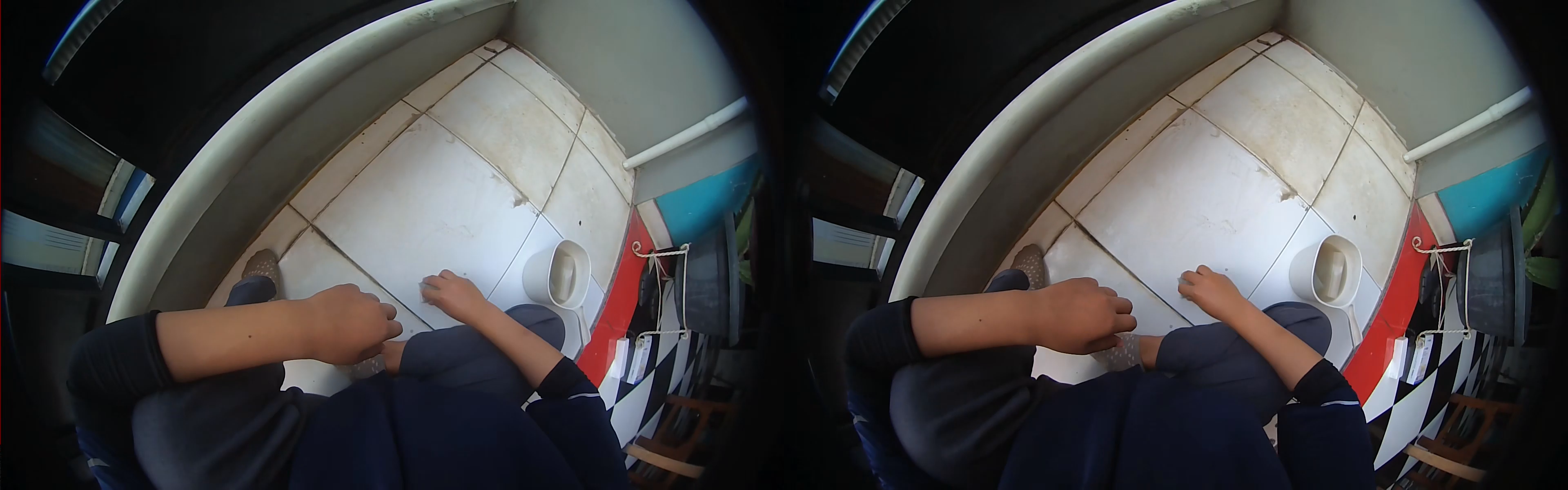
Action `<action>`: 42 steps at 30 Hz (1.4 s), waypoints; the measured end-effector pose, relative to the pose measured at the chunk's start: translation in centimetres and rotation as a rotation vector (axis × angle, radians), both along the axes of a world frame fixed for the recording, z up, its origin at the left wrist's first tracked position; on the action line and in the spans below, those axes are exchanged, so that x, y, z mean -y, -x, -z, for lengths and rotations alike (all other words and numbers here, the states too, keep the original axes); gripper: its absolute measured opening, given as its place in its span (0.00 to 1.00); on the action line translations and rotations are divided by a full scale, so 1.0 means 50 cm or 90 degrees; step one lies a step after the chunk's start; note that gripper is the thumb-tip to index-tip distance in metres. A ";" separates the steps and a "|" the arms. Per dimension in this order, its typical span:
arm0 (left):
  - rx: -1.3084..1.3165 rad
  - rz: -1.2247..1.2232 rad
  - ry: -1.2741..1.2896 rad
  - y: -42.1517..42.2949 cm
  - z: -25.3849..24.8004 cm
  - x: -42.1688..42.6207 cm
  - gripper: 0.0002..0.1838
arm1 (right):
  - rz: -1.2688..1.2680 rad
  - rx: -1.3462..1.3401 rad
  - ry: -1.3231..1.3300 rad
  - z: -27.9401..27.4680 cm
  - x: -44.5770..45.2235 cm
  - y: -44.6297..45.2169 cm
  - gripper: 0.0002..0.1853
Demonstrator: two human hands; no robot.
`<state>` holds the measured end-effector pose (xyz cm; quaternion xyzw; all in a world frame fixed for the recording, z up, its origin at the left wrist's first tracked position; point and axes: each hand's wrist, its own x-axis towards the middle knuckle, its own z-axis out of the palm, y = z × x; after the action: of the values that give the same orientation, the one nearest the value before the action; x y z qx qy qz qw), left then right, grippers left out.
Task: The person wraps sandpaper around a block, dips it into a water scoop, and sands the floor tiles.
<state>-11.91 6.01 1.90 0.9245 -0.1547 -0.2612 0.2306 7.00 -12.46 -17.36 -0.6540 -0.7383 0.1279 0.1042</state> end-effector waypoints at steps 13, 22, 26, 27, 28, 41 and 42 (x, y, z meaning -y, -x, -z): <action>0.042 0.022 -0.019 -0.013 0.000 0.005 0.11 | 0.053 -0.031 -0.029 0.009 -0.051 0.050 0.07; -0.011 -0.005 -0.006 0.005 0.004 -0.007 0.11 | 0.081 -0.049 -0.064 0.006 -0.052 0.069 0.07; 0.048 0.000 -0.004 0.007 0.002 -0.009 0.11 | 0.101 -0.021 -0.072 0.007 -0.052 0.075 0.07; 0.043 -0.005 -0.009 0.011 0.000 -0.013 0.11 | 0.067 -0.029 -0.026 0.005 -0.023 0.064 0.07; 0.039 -0.010 -0.012 0.013 -0.002 -0.016 0.11 | 0.033 -0.036 0.022 -0.001 -0.001 0.056 0.06; 0.029 -0.005 -0.015 0.010 -0.003 -0.013 0.12 | 0.088 -0.012 0.019 -0.012 -0.036 0.065 0.09; 0.032 -0.014 -0.011 0.015 -0.003 -0.016 0.12 | 0.085 -0.012 0.018 -0.013 -0.015 0.061 0.09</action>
<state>-12.65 6.80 2.05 0.9343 -0.1484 -0.2363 0.2216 3.94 -11.70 -16.68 -0.7017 -0.6903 0.1375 0.1103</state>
